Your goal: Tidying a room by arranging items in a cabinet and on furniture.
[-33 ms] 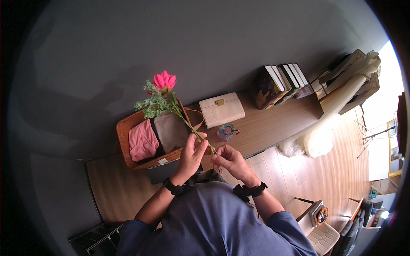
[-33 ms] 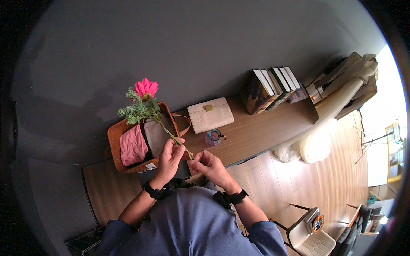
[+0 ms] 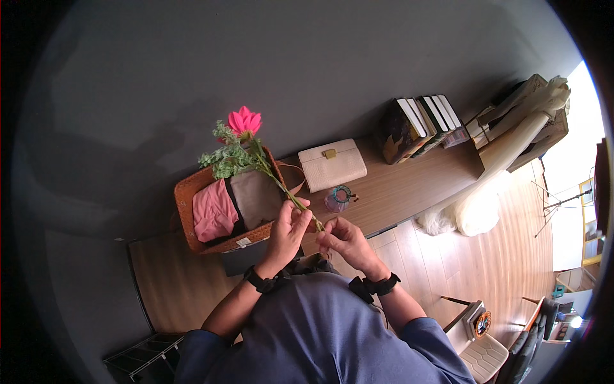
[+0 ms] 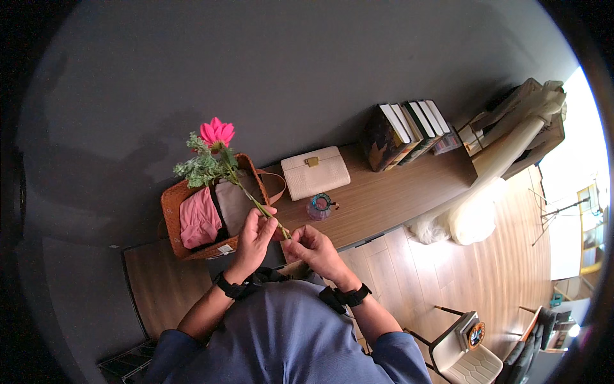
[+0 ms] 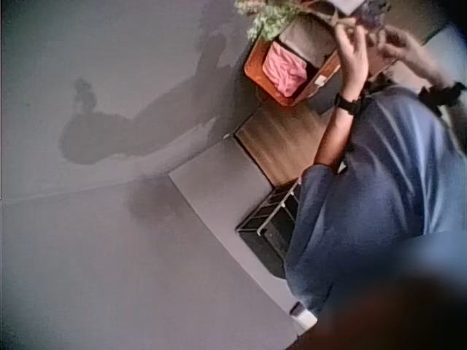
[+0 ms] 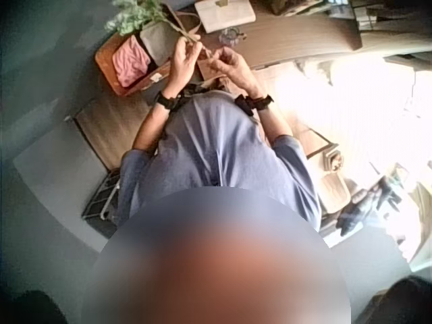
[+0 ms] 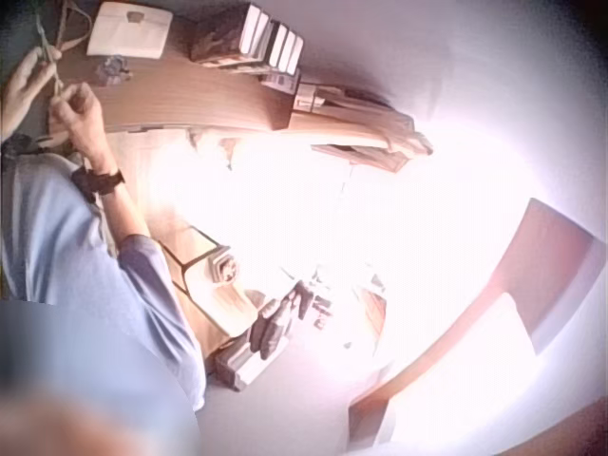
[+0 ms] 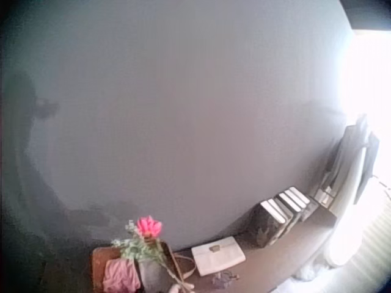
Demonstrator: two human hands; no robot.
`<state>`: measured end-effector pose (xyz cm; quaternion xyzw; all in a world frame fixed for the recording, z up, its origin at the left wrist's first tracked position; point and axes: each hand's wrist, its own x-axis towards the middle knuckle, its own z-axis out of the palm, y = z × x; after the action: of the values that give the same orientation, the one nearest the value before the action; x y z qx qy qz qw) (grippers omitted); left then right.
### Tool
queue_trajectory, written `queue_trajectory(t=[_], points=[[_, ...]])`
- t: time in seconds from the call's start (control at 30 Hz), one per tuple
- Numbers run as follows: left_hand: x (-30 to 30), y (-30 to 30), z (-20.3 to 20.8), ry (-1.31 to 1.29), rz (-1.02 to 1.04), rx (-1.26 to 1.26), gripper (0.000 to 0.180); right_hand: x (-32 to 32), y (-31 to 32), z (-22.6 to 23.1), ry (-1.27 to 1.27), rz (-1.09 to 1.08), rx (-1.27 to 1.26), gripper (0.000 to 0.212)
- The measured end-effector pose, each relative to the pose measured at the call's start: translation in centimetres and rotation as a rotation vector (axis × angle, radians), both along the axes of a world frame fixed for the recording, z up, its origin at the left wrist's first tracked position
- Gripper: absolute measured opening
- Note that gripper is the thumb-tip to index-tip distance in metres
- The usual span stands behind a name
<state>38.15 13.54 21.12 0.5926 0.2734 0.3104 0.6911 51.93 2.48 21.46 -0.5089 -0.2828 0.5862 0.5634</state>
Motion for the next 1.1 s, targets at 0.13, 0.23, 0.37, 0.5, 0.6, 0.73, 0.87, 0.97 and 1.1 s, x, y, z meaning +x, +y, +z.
queue_trajectory(t=[0.13,0.23,0.37,0.5,0.6,0.73,0.87,0.97,1.1], points=[[0.1,-0.1,-1.2,-0.05,-0.001,-0.002,0.027,0.2,0.0,-0.2,-0.043,0.009,0.006,0.015],[0.2,-0.4,-1.4,-0.035,0.003,0.035,0.031,0.1,0.0,-0.3,-0.064,-0.042,-0.025,0.016],[0.2,-0.5,-0.9,-0.026,-0.019,0.051,0.031,0.2,-0.1,-0.6,-0.041,-0.058,-0.023,0.016],[0.3,-0.4,-1.4,-0.019,-0.018,0.045,0.028,0.3,-0.1,-0.9,-0.049,-0.059,-0.009,0.016],[0.4,-0.4,-1.8,-0.036,-0.012,0.039,0.026,0.4,-0.1,-1.1,-0.056,-0.056,-0.004,0.016],[0.5,-0.4,-1.4,0.016,-0.009,0.112,0.025,0.5,-0.1,-1.1,-0.05,-0.075,-0.027,0.015],[0.5,-0.4,-1.6,0.026,-0.008,0.112,0.024,0.6,-0.1,-1.0,-0.036,-0.063,-0.027,0.017],[0.6,-0.3,-1.7,-0.014,0.012,0.066,0.023,0.6,-0.1,-1.0,-0.033,-0.04,-0.028,0.018],[0.5,-0.1,-2.0,-0.027,0.025,0.036,0.023,0.5,0.1,-0.4,-0.044,-0.027,-0.047,0.019]])
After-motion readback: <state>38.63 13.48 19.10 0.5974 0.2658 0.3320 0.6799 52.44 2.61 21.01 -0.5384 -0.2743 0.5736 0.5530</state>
